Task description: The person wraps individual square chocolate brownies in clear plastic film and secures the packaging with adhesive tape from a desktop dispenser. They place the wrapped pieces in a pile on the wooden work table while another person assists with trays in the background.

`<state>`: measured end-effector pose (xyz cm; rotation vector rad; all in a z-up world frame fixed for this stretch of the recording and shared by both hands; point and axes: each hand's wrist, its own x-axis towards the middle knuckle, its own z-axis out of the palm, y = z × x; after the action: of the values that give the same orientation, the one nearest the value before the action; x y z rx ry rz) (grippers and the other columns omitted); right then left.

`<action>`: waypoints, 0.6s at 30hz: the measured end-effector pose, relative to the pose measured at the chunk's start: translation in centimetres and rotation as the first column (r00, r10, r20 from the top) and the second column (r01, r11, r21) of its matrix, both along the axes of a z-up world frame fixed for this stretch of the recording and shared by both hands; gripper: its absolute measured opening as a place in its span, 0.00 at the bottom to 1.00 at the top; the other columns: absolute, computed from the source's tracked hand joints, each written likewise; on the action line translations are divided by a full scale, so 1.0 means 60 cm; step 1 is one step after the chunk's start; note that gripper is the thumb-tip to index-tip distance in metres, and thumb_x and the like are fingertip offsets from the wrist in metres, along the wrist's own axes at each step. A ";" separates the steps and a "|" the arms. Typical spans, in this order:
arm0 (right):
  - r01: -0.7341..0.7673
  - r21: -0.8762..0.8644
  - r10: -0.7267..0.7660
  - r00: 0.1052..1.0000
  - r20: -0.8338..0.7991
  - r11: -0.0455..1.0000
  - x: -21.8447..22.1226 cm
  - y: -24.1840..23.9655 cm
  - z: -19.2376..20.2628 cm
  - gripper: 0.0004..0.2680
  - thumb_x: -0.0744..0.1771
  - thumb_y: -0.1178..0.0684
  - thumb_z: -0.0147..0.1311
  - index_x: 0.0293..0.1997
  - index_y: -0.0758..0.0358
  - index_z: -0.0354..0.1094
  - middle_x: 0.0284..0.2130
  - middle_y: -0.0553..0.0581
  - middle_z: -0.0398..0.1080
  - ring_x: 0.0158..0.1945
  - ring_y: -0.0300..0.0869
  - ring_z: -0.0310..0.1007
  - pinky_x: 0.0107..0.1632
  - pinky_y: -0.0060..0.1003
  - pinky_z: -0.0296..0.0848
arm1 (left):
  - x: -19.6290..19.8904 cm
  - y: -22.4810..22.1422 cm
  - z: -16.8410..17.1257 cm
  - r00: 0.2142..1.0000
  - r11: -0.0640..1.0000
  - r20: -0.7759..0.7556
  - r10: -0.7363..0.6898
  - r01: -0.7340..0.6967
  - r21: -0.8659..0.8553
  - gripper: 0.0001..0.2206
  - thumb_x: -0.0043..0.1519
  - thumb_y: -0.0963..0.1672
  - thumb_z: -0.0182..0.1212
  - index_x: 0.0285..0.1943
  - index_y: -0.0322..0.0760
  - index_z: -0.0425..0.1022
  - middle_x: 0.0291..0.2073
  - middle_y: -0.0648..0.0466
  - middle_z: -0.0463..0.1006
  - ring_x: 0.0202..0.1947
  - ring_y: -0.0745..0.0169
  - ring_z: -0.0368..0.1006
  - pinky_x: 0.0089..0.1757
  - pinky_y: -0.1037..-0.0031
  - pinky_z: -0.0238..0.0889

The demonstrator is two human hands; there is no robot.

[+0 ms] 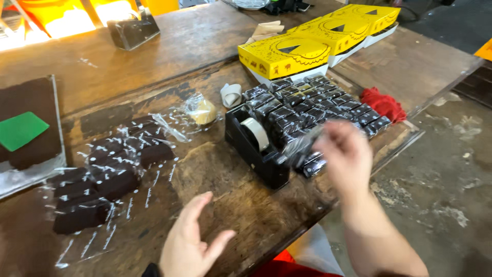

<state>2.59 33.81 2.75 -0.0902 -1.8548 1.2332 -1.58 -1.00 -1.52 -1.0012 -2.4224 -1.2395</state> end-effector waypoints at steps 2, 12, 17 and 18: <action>0.093 -0.155 -0.099 0.995 -0.033 0.983 -0.047 0.061 0.019 0.10 0.67 0.61 0.60 0.53 0.66 0.67 0.43 0.49 0.70 0.44 0.34 0.73 0.43 0.32 0.78 | -0.007 -0.001 -0.002 0.993 0.998 0.109 0.035 -0.030 -0.047 0.39 0.48 0.49 0.77 0.68 0.35 0.62 0.62 0.41 0.72 0.60 0.44 0.71 0.55 0.63 0.65; 0.258 0.583 -0.542 0.746 0.387 0.771 -0.126 0.071 -0.032 0.09 0.65 0.47 0.63 0.39 0.61 0.75 0.33 0.62 0.75 0.37 0.55 0.76 0.40 0.48 0.73 | -0.011 0.000 0.012 0.975 0.988 0.171 0.144 -0.130 -0.089 0.35 0.49 0.48 0.75 0.67 0.37 0.67 0.59 0.44 0.74 0.57 0.46 0.73 0.51 0.65 0.68; 0.347 0.605 -0.499 0.861 0.097 0.717 -0.092 0.017 0.012 0.05 0.65 0.53 0.65 0.38 0.62 0.75 0.33 0.61 0.74 0.38 0.54 0.76 0.42 0.46 0.74 | -0.017 -0.009 0.034 0.997 0.996 0.011 0.081 -0.081 0.024 0.31 0.53 0.47 0.71 0.64 0.31 0.66 0.58 0.40 0.75 0.56 0.42 0.74 0.51 0.64 0.69; 0.343 0.559 -0.433 0.901 0.033 0.755 -0.082 -0.003 0.026 0.04 0.67 0.55 0.64 0.38 0.62 0.74 0.33 0.59 0.74 0.39 0.52 0.76 0.44 0.44 0.74 | -0.019 -0.012 0.037 0.994 0.994 -0.013 0.105 -0.105 0.011 0.29 0.54 0.47 0.71 0.63 0.31 0.67 0.57 0.40 0.75 0.56 0.41 0.74 0.50 0.63 0.69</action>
<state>-2.35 33.65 4.28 -0.2583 -2.1240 0.3899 -2.73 -1.71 0.70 -0.8648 -2.4222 -1.2043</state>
